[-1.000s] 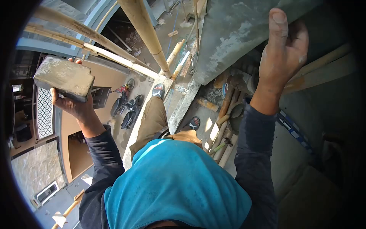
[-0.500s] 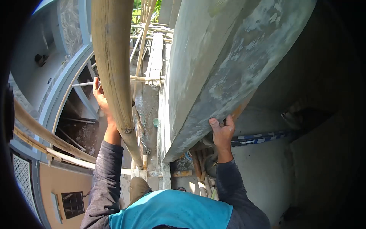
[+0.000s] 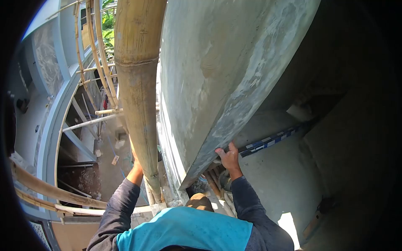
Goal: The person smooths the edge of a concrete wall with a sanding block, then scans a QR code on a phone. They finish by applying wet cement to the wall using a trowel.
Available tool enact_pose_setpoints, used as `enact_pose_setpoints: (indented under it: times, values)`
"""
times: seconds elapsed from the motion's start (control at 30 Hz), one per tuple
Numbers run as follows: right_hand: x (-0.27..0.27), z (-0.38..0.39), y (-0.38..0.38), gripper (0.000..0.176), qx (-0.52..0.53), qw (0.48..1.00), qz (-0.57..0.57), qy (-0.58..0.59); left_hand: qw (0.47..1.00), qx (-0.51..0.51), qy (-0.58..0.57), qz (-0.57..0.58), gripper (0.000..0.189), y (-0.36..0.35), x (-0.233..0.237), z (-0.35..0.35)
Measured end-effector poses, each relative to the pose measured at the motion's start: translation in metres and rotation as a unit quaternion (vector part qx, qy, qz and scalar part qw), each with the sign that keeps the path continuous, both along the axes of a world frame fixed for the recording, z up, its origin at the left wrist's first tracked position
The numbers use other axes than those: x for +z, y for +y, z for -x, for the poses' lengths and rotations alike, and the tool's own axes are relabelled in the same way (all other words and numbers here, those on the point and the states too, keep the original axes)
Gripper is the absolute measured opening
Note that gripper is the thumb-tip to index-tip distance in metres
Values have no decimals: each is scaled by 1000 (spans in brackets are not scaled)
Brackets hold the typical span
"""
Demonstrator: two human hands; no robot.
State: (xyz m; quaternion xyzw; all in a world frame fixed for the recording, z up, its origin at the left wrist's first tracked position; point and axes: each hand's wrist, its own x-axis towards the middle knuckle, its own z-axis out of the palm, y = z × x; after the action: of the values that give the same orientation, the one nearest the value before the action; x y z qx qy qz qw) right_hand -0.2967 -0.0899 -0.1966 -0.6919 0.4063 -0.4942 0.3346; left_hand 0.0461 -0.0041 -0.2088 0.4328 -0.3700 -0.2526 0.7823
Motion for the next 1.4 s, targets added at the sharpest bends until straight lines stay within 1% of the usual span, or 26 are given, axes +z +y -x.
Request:
enact_pose_setpoints:
  times: [0.03, 0.07, 0.1, 0.13, 0.17, 0.2, 0.23, 0.27, 0.3, 0.4, 0.5, 0.57, 0.63, 0.67, 0.7, 0.77, 0.83, 0.87, 0.97, 1.03, 1.1, 1.17, 1.23, 1.3, 1.33, 1.4]
  values:
    - [8, -3, 6, 52, -9, 1000, -14, 2, 998, -58, 26, -6, 61, -13, -24, -6]
    - [18, -2, 12, 44, -16, 997, -72, 15, 992, -116, 50, -15, 64, -21, -34, -10]
    - [21, -2, 12, 44, -20, 998, -66, 9, 992, -120, 44, -10, 64, -18, -3, -11]
    - [22, -1, 11, 41, 3, 998, -60, -6, 978, -151, -142, -2, 73, -8, 55, -7]
    - [23, -1, 10, 38, 25, 998, -53, -20, 930, -175, -324, 6, 83, -3, 106, 0]
    - [26, -1, 11, 36, 21, 998, -59, -17, 940, -140, -301, 71, 97, -12, 137, 10]
    - [30, -2, 14, 36, 19, 998, -51, -19, 939, -140, -305, 80, 97, -24, 168, 13]
    - [35, -4, 18, 36, 18, 999, -48, 0, 892, -102, -381, 220, 98, -38, 199, 15]
    - [41, -5, 21, 37, 18, 999, -44, 20, 821, -59, -446, 353, 100, -51, 222, 17]
    - [53, -5, 22, 38, 30, 998, -36, 50, 805, -6, -442, 395, 99, -82, 265, 25]
    - [44, 2, 15, 38, 31, 997, -21, 71, 779, 68, -430, 452, 98, -103, 296, 34]
    - [42, 1, 14, 39, 23, 997, -19, 73, 779, 71, -422, 458, 95, -105, 309, 40]
    - [35, 1, 14, 39, 29, 998, -43, 36, 777, 77, -443, 440, 92, -100, 326, 44]
    - [38, 2, 17, 40, 12, 997, -20, 71, 772, 63, -449, 446, 90, -98, 336, 46]
    - [47, -2, 23, 40, 7, 998, -16, 66, 768, 59, -451, 452, 90, -99, 346, 46]
    - [61, -12, 36, 32, -18, 996, -62, 55, 807, 20, -397, 437, 87, -103, 366, 46]
    - [57, -11, 35, 32, -22, 995, -93, 41, 823, 21, -350, 447, 79, -99, 392, 50]
    - [55, -10, 34, 31, -22, 992, -117, 34, 821, 13, -343, 456, 78, -100, 403, 52]
    - [60, -15, 39, 30, -31, 994, -106, 23, 806, 10, -345, 481, 75, -95, 429, 58]
    - [52, -13, 36, 30, -40, 994, -97, 20, 838, -55, -318, 440, 73, -81, 442, 68]
    - [50, -12, 35, 30, -48, 995, -91, 20, 822, -58, -312, 473, 69, -83, 451, 74]
    - [57, -12, 39, 31, -59, 992, -88, 73, 787, 67, -369, 490, 66, -88, 455, 80]
    - [68, -16, 41, 31, -54, 993, -89, 61, 768, 89, -370, 515, 64, -103, 460, 81]
    - [60, -16, 41, 30, -48, 994, -89, 27, 852, 45, -326, 408, 63, -112, 457, 71]
    - [58, -16, 45, 30, -49, 994, -91, 27, 869, -14, -301, 392, 61, -118, 452, 64]
    - [61, -15, 42, 31, -43, 992, -114, 18, 869, -24, -289, 401, 60, -120, 444, 56]
